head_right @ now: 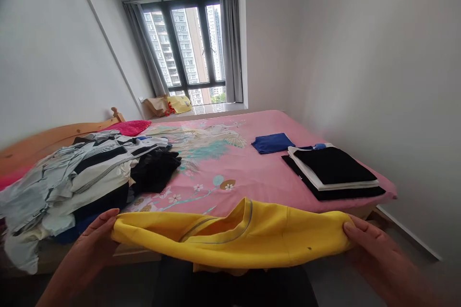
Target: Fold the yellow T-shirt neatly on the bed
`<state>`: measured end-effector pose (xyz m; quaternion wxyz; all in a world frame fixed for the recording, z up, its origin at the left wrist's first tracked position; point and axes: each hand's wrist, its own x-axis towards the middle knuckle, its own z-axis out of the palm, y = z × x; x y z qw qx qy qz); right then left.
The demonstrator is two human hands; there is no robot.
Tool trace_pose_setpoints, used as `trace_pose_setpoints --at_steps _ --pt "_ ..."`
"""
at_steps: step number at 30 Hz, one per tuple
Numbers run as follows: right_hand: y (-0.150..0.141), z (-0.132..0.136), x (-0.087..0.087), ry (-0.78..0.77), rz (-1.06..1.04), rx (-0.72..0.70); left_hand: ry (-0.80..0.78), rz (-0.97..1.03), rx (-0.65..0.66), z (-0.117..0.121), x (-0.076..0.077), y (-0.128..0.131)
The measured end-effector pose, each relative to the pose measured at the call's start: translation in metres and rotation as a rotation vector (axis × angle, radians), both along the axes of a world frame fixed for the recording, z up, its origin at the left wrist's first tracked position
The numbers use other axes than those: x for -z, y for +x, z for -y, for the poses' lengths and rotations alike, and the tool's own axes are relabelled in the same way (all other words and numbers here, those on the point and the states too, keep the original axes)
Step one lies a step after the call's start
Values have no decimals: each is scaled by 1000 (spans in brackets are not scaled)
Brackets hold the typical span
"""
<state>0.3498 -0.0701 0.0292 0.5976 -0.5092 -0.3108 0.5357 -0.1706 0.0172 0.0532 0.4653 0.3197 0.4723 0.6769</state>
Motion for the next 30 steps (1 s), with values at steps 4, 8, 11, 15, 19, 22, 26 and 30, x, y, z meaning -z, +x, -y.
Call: trace_pose_setpoints --at_steps 4,8,11,15,19,22,26,30 --pt "-29 -1 -17 29 -73 -127 70 -172 -21 -43 -52 -10" --pt "-60 -46 -35 158 -200 -151 378 -383 29 -131 -121 42" --pt "-68 -96 -26 284 -273 -15 459 -994 152 -199 -150 101" --pt "-55 -136 36 74 -282 161 413 -1382 136 -238 -121 151" --pt "-27 -114 123 -138 -210 269 274 -1191 314 -197 -25 156" --pt "-21 -81 165 -242 -132 291 128 -1076 406 -136 61 147" --pt "-60 -65 173 -241 145 62 -65 -849 469 -59 156 151" --pt "-122 -86 172 59 514 -228 -213 -617 500 -12 210 165"
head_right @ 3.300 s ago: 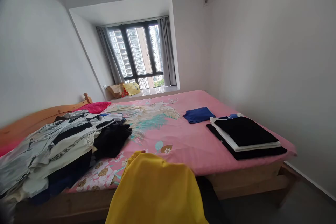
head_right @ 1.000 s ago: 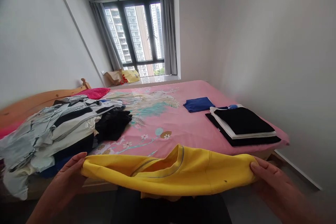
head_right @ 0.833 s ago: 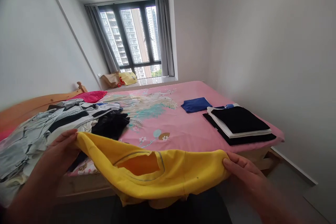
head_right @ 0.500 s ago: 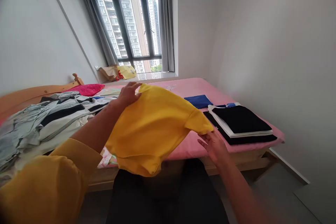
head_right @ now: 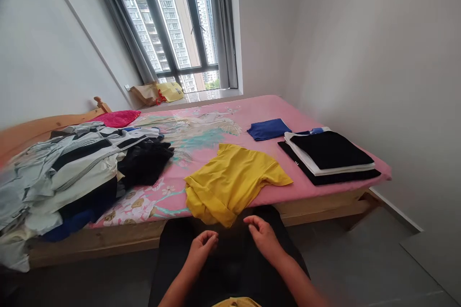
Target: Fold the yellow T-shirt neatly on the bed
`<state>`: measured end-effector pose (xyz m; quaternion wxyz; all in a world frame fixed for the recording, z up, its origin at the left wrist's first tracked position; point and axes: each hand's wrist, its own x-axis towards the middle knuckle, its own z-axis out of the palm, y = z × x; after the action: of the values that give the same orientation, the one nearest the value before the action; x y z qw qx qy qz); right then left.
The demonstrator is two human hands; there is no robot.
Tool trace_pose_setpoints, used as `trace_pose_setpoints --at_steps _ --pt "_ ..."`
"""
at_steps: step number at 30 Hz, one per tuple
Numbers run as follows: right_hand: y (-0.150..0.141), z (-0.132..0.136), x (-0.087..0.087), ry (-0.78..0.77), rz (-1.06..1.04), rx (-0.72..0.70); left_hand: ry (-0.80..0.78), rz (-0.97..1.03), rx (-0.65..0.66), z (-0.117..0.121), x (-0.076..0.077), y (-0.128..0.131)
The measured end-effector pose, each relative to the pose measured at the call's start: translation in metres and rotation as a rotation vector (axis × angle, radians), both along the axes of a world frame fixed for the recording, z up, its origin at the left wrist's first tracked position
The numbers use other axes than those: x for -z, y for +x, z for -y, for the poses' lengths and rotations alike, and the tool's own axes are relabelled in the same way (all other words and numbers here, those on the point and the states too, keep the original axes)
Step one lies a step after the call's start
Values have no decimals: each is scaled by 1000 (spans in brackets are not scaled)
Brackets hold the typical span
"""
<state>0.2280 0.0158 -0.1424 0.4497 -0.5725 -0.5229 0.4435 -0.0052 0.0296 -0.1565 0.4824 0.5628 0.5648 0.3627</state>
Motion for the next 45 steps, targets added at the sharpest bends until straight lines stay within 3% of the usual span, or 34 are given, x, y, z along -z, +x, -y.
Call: trace_pose_setpoints --at_steps 3,6,10,14,17,20,26,29,32,35,38,42,45 --pt "-33 -22 14 132 195 -38 -70 75 -39 11 14 -7" --pt "-49 -32 31 39 365 -77 -67 104 -101 4 10 -33" --pt "-58 -20 40 56 534 -146 126 -46 -163 -30 -15 -71" --pt "-61 -3 28 242 482 -121 337 -287 -129 -83 -47 -93" --pt "-62 5 17 267 427 -84 403 -347 -73 -119 -66 -92" --pt "-63 9 9 225 422 -73 478 -388 119 -132 -79 -71" --pt "-63 7 -3 312 456 -145 713 -688 922 -99 -88 -9" --pt "-57 5 -13 400 486 -112 809 -784 1053 -90 -88 8" --pt "-48 5 -24 430 486 -40 878 -835 1096 -97 -92 8" --pt "-33 5 -28 428 463 27 868 -844 1075 -112 -96 -8" --pt "-14 6 -29 392 460 173 752 -813 953 -131 -97 -36" --pt "13 10 -43 271 470 415 507 -682 492 -152 -94 -76" --pt "24 16 -65 188 472 520 446 -628 218 -162 -92 -97"
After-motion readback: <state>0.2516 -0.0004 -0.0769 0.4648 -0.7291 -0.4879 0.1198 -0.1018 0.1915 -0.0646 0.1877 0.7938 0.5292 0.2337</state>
